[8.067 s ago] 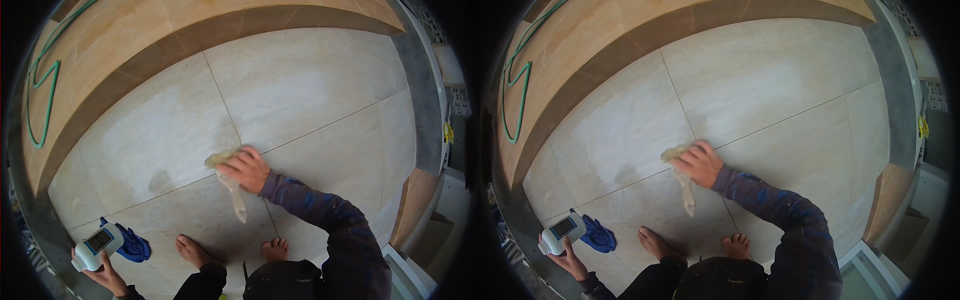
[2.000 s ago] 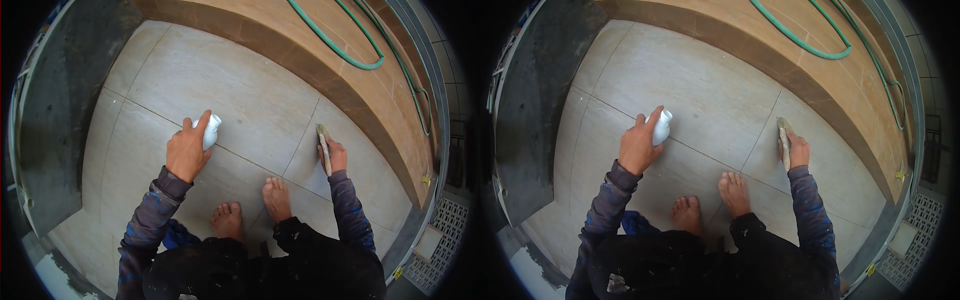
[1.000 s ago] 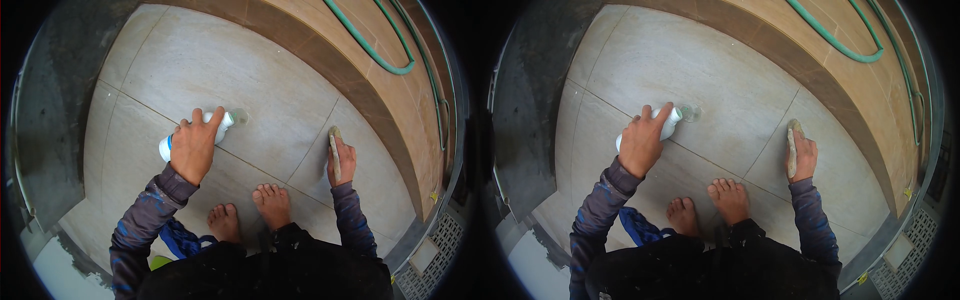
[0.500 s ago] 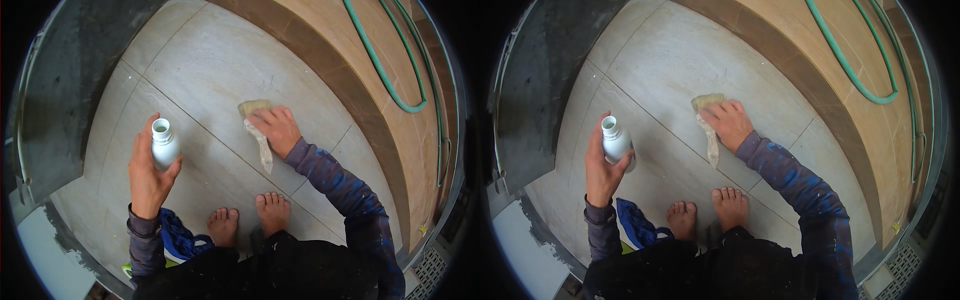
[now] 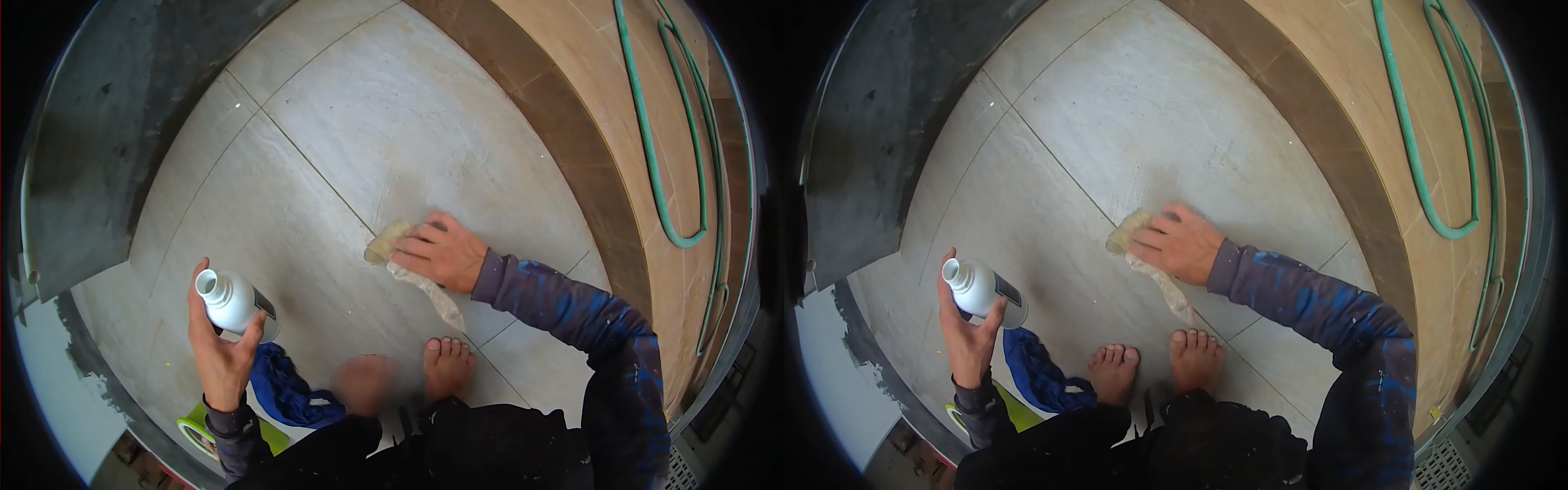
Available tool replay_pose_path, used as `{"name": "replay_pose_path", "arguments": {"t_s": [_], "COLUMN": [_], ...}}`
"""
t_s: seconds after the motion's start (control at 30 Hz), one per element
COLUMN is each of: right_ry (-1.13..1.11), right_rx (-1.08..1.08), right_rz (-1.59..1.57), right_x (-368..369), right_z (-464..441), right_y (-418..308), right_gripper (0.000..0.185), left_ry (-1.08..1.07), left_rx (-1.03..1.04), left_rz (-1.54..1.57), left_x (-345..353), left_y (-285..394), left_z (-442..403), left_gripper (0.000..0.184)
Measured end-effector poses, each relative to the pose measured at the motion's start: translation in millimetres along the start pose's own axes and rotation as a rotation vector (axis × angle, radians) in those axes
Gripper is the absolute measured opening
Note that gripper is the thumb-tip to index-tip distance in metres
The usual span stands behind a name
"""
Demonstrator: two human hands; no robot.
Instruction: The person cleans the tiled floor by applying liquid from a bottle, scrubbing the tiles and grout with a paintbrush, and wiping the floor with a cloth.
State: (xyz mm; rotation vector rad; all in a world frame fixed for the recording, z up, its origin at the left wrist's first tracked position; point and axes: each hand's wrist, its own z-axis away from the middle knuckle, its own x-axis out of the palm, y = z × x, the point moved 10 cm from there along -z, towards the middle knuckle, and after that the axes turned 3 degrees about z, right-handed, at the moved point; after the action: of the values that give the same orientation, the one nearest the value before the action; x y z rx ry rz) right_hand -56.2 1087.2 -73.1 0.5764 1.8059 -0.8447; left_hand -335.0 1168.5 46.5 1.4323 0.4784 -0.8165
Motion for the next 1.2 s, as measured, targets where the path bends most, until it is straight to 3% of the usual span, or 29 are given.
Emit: {"name": "replay_pose_path", "arguments": {"t_s": [0.1, 0.13, 0.2, 0.23, 0.3, 0.33, 0.4, 0.53, 0.63, 0.73, 0.8, 0.87, 0.93, 1.03, 1.1, 1.2], "right_ry": [0.250, 0.255, 0.384, 0.271, 0.195, -0.020, 0.093, 0.305, 0.338, 0.245, 0.114, 0.280, 0.289, 0.395, 0.320, 0.265], "right_rx": [0.365, 0.360, 0.583, 0.470, 0.088, -0.078, -0.121, 0.517, 0.451, -0.070, -0.217, 0.004, 0.392, 0.287, 0.052, -0.076], "right_rz": [0.141, 0.142, 0.154, 0.104, 0.077, 0.043, 0.005, 0.150, 0.137, 0.016, 0.054, 0.132, 0.128, 0.101, 0.138, 0.050], "right_x": [-55.3, -56.2, -70.7, -49.7, -5.8, 13.8, 11.2, -54.4, -26.3, 31.5, 36.7, 12.7, -27.4, -14.2, 39.4, 95.4], "right_z": [-25.9, -35.1, -46.0, -59.7, -68.7, -63.5, -69.5, -118.7, -142.9, -126.7, -124.4, -152.6, -180.3, -213.1, -228.0, -243.4], "right_y": [135.1, 148.2, 179.6, 147.0, 41.9, -1.5, 17.9, 200.6, 166.8, 22.7, 3.8, 83.0, 159.4, 131.7, 56.4, -36.9], "right_gripper": [0.031, 0.031, 0.032, 0.040, 0.035, 0.035, 0.033, 0.032, 0.032, 0.029, 0.028, 0.027, 0.029, 0.031, 0.032, 0.032], "left_ry": [-0.018, -0.012, 0.008, 0.019, 0.015, 0.026, 0.074, 0.160, 0.279, 0.420, 0.499, 0.512, 0.551, 0.603, 0.652, 0.687], "left_rx": [-0.090, -0.087, -0.021, -0.014, -0.044, -0.041, -0.041, -0.072, -0.097, -0.103, -0.192, -0.197, -0.182, -0.221, -0.231, -0.226], "left_rz": [0.069, 0.067, 0.035, 0.038, 0.067, 0.067, 0.068, 0.090, 0.160, 0.121, 0.154, 0.137, 0.138, 0.174, 0.178, 0.125], "left_x": [-0.4, -1.1, -4.6, -7.1, -8.3, -10.5, -16.8, -24.6, -27.3, -30.8, -35.9, -43.7, -54.9, -72.2, -80.2, -90.1], "left_y": [-2.3, -0.8, 6.9, 8.6, 5.0, 3.7, 0.6, -12.7, -41.9, -70.6, -97.1, -109.1, -110.1, -117.7, -120.6, -150.4], "left_z": [3.0, 4.0, 4.4, 3.3, 6.6, 7.6, 15.3, 30.6, 39.0, 44.5, 51.7, 58.5, 62.5, 76.9, 85.9, 105.4], "left_gripper": [0.089, 0.089, 0.089, 0.089, 0.090, 0.090, 0.092, 0.094, 0.096, 0.091, 0.090, 0.088, 0.087, 0.087, 0.086, 0.084]}}
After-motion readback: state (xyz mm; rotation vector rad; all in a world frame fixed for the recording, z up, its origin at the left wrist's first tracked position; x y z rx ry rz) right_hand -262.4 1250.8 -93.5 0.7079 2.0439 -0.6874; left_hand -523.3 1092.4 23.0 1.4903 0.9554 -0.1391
